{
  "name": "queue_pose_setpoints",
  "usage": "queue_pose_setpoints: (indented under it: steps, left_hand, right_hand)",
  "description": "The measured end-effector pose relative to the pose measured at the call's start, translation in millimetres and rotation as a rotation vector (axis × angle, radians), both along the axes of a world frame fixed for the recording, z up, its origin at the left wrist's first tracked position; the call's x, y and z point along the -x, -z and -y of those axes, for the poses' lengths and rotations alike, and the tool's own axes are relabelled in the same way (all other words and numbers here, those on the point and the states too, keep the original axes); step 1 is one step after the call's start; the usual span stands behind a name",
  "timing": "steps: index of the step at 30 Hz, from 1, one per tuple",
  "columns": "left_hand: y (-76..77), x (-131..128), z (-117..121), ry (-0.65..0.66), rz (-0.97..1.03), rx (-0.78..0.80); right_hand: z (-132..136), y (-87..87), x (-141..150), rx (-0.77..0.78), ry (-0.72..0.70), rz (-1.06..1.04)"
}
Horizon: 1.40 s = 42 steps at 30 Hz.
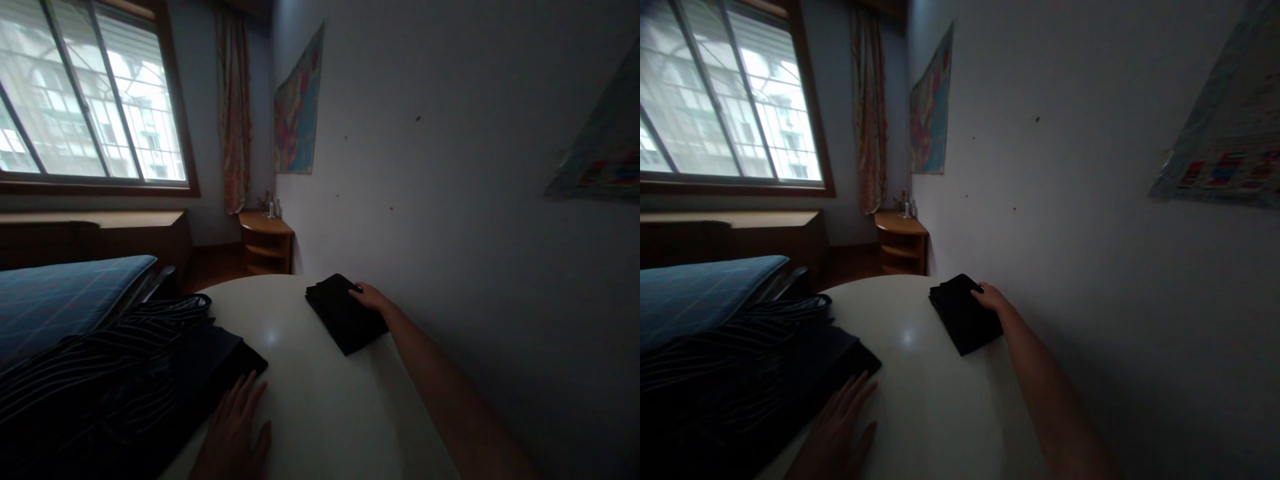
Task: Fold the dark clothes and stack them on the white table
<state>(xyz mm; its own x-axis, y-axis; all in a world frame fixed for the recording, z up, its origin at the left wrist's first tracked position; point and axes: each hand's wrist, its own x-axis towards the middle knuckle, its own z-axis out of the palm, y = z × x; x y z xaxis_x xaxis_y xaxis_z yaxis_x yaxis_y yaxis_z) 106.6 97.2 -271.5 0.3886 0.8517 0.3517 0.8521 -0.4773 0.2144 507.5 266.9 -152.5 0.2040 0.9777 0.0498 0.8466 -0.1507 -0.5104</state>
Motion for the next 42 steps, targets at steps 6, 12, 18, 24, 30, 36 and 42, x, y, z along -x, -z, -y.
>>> queue_pose_setpoints:
  steps: [6,12,18,24,30,36,42]
  left_hand:
    - [-4.7,-1.7,1.2,-0.011,0.021,0.028]
    - [-6.5,-1.8,0.9,-0.015,0.007,0.082]
    - [-8.4,-3.6,2.2,-0.035,0.003,0.119]
    - [-15.3,-7.9,5.3,-0.063,-0.037,0.132]
    - [-18.2,-8.5,6.7,-0.065,-0.035,0.121]
    - [-10.2,-8.3,6.5,-0.058,-0.033,0.104]
    - [-3.5,-5.5,6.5,-0.047,-0.052,0.115]
  right_hand:
    - [7.6,6.6,7.6,0.057,0.084,0.172]
    - [26.6,6.0,35.9,-0.057,0.110,0.302]
    - [36.2,28.5,55.3,0.031,-0.012,0.346]
    - [47.4,43.9,58.1,-0.103,0.032,0.352]
    - [71.1,47.2,85.9,-0.318,0.110,0.366]
    - [91.7,60.9,97.1,-0.433,-0.009,0.417]
    - [94.3,58.1,84.1,-0.434,-0.133,0.437]
